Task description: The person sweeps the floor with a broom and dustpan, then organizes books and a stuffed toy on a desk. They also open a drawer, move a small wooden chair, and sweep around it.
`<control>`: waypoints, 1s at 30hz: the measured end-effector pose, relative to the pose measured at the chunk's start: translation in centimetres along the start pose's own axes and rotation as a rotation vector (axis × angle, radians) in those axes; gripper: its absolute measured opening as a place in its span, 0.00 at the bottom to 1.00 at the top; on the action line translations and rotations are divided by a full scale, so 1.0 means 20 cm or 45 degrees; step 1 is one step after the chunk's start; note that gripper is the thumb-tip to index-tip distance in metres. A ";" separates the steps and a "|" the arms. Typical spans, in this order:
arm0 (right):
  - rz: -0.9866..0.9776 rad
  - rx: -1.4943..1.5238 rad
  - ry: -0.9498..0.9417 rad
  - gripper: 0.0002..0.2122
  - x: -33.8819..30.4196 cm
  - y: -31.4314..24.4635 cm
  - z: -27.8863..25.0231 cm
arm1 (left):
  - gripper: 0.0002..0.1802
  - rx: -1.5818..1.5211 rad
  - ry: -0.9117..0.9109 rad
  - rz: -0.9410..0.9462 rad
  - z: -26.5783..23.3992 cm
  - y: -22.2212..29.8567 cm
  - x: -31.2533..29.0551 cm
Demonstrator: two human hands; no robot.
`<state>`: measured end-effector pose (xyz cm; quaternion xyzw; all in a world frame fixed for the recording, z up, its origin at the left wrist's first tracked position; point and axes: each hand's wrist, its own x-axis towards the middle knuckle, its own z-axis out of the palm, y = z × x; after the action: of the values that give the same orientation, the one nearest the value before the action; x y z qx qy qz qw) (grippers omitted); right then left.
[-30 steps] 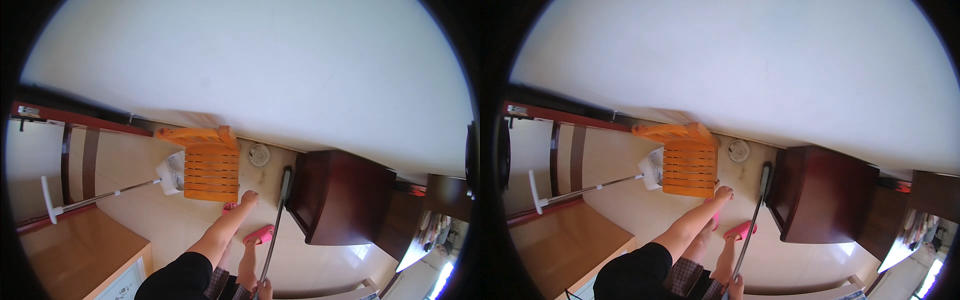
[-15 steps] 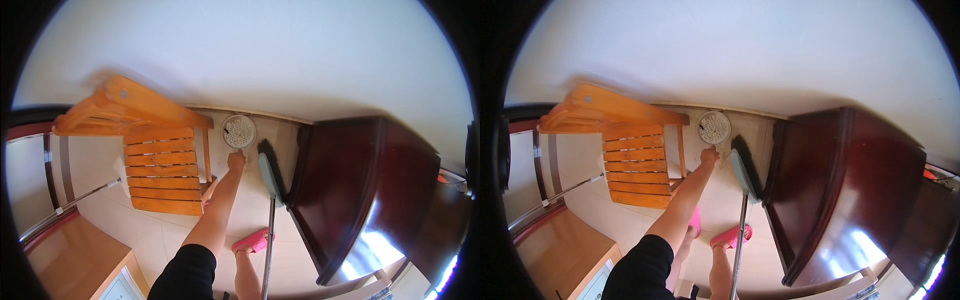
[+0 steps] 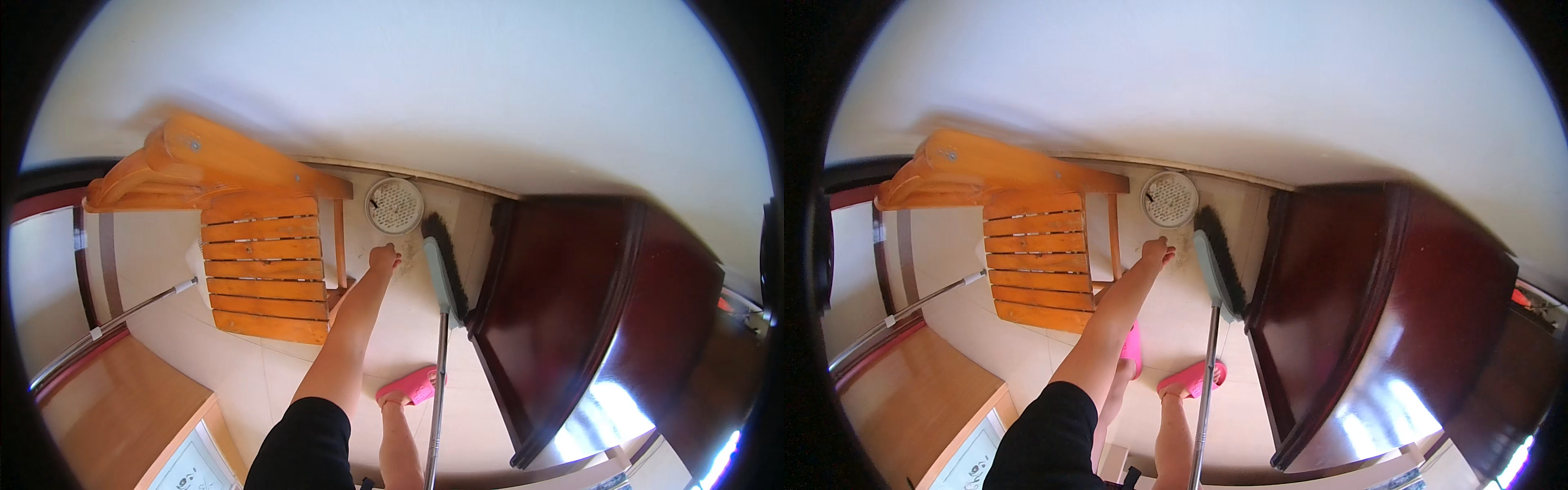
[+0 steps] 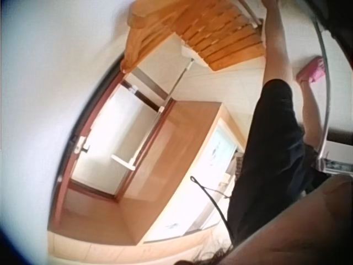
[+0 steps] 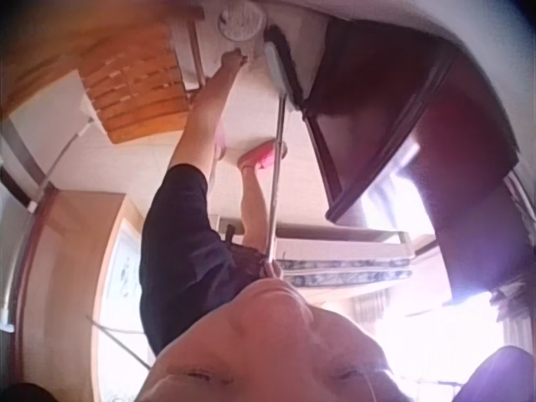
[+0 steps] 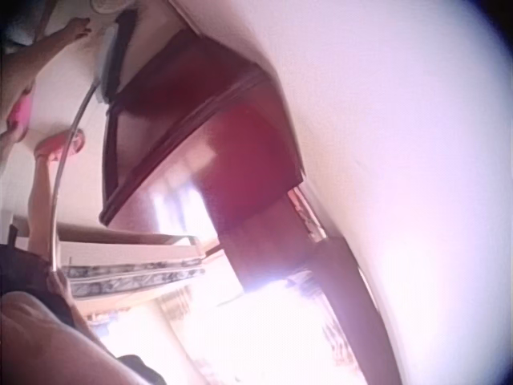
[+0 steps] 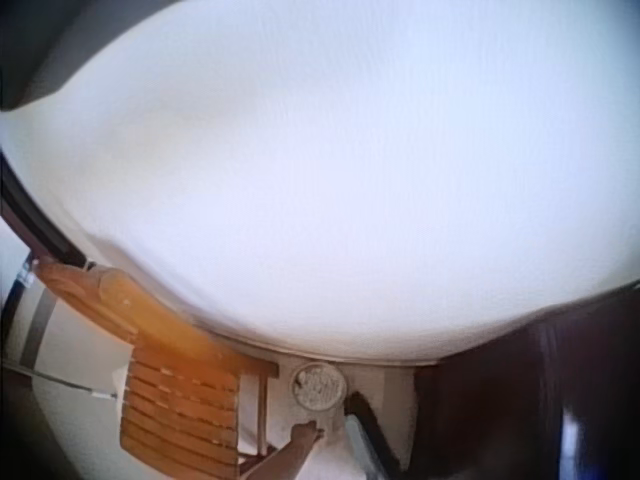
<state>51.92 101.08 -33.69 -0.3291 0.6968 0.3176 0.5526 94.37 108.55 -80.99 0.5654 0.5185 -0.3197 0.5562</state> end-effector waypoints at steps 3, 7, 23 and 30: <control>-0.006 -0.005 -0.004 0.14 0.00 0.00 -0.01 | 0.16 0.077 -0.040 0.078 0.01 0.05 -0.03; 0.011 -0.010 0.013 0.14 0.00 0.03 -0.03 | 0.15 0.087 -0.058 0.204 0.03 0.06 0.14; -0.079 0.088 -0.164 0.12 0.00 0.02 0.02 | 0.06 0.103 -0.305 0.421 -0.40 -0.37 -0.68; -0.885 -0.866 -0.100 0.14 0.52 0.22 -0.20 | 0.10 0.264 -0.113 0.865 -0.87 -0.54 -1.29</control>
<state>44.42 99.29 -42.77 -0.6920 0.3809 0.3359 0.5131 73.83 117.68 -56.79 0.7444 0.2410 -0.1918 0.5924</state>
